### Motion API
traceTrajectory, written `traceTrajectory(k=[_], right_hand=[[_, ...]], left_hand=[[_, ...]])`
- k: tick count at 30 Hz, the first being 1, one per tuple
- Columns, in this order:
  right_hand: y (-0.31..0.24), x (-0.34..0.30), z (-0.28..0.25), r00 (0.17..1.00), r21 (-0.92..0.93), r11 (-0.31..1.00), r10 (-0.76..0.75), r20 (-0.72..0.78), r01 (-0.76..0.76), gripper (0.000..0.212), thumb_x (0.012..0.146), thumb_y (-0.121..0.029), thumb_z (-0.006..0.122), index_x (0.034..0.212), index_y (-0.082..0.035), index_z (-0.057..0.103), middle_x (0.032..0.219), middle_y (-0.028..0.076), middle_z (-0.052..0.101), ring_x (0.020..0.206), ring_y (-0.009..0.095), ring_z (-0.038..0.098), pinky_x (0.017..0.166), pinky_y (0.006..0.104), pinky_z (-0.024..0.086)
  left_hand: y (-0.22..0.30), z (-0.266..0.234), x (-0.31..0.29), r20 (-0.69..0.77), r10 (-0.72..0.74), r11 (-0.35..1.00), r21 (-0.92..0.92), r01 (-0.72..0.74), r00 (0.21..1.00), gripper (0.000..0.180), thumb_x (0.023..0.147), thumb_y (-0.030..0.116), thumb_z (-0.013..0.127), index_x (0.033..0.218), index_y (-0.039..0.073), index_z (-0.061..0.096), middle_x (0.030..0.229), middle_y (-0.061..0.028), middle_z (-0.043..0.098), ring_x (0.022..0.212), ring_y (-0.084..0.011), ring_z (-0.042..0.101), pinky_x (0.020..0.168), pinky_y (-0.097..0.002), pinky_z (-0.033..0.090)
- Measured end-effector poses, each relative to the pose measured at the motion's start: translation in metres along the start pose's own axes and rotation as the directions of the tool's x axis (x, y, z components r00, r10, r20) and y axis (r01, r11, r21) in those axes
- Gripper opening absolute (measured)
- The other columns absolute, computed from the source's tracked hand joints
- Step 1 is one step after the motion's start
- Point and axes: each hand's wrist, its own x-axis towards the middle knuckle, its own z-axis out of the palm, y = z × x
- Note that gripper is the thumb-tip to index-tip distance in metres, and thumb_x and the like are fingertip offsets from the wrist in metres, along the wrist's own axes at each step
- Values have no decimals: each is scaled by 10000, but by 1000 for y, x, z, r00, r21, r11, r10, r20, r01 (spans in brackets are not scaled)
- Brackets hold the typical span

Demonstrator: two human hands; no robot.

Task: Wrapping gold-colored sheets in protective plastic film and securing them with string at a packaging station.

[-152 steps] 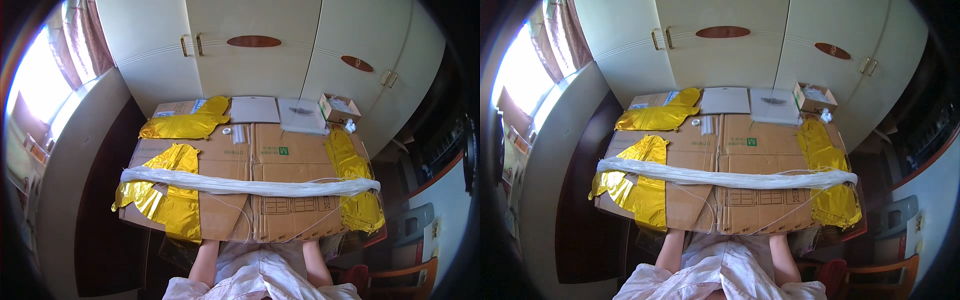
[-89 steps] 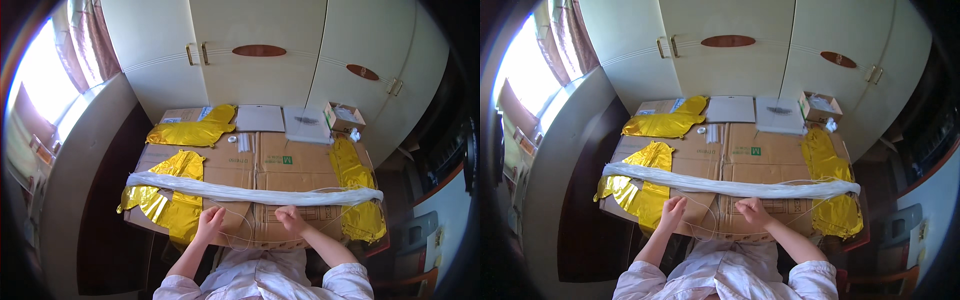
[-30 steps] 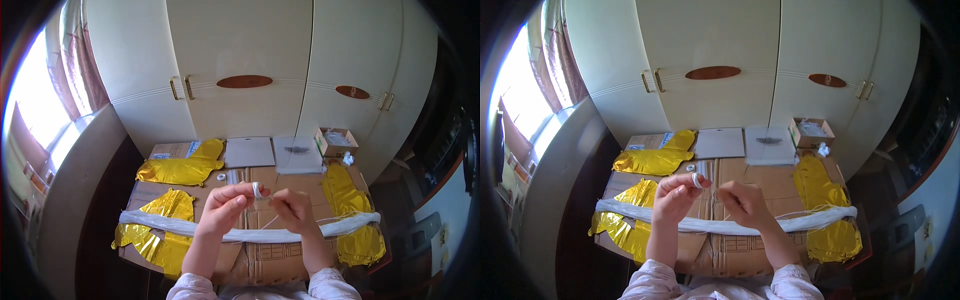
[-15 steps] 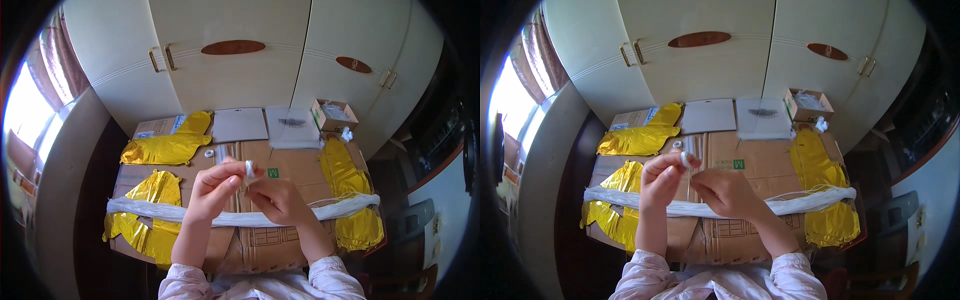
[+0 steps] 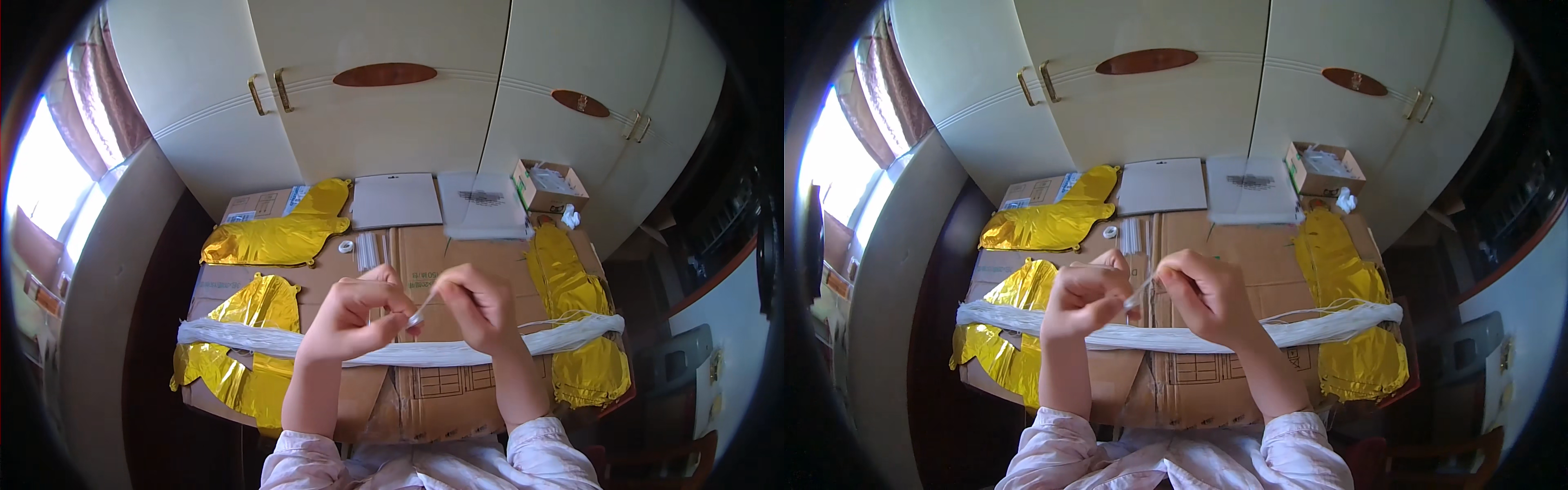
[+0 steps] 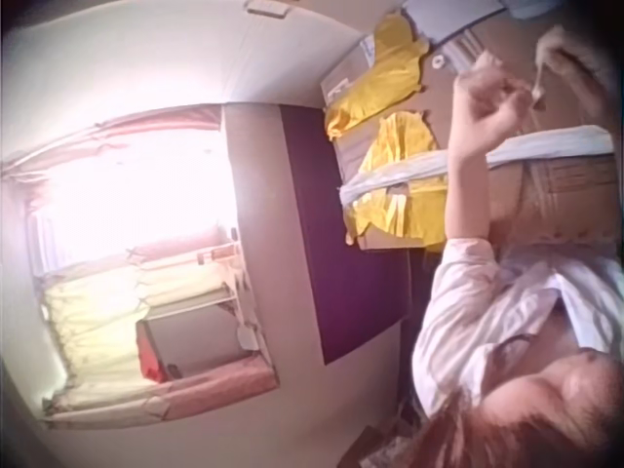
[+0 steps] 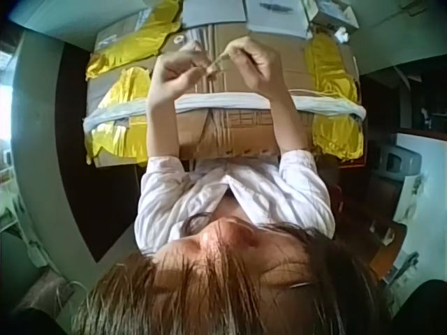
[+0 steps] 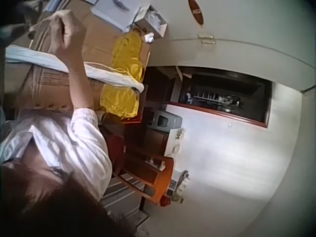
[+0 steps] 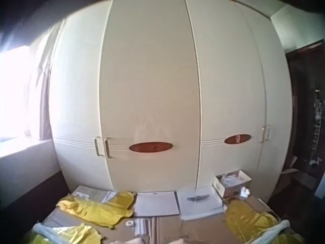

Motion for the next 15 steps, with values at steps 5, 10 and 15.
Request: traceTrajectory(k=[5,10,15], right_hand=[[6,-3,10,977,-31,987,-149,156,155,62,836,-46,576,891,-44,604,656,54,583,526,113,520,502,247,414],[12,-3,8,998,28,999,37,51,-39,26,823,-52,585,844,-47,600,636,76,574,515,159,535,505,260,420],[-3,-2,6,990,-77,989,-121,68,126,46,829,-88,594,833,-43,596,624,64,569,512,158,535,492,259,410]], left_hand=[[-2,11,6,-205,21,936,348,53,979,70,751,45,631,789,3,671,685,-28,626,663,-143,463,614,-249,390],[-5,0,-2,36,-57,974,-217,63,998,101,737,18,648,835,25,675,710,-27,645,707,-124,481,644,-274,410],[-3,8,3,-146,-89,983,145,110,985,88,749,17,628,822,12,676,686,-48,630,689,-139,483,623,-277,417]])
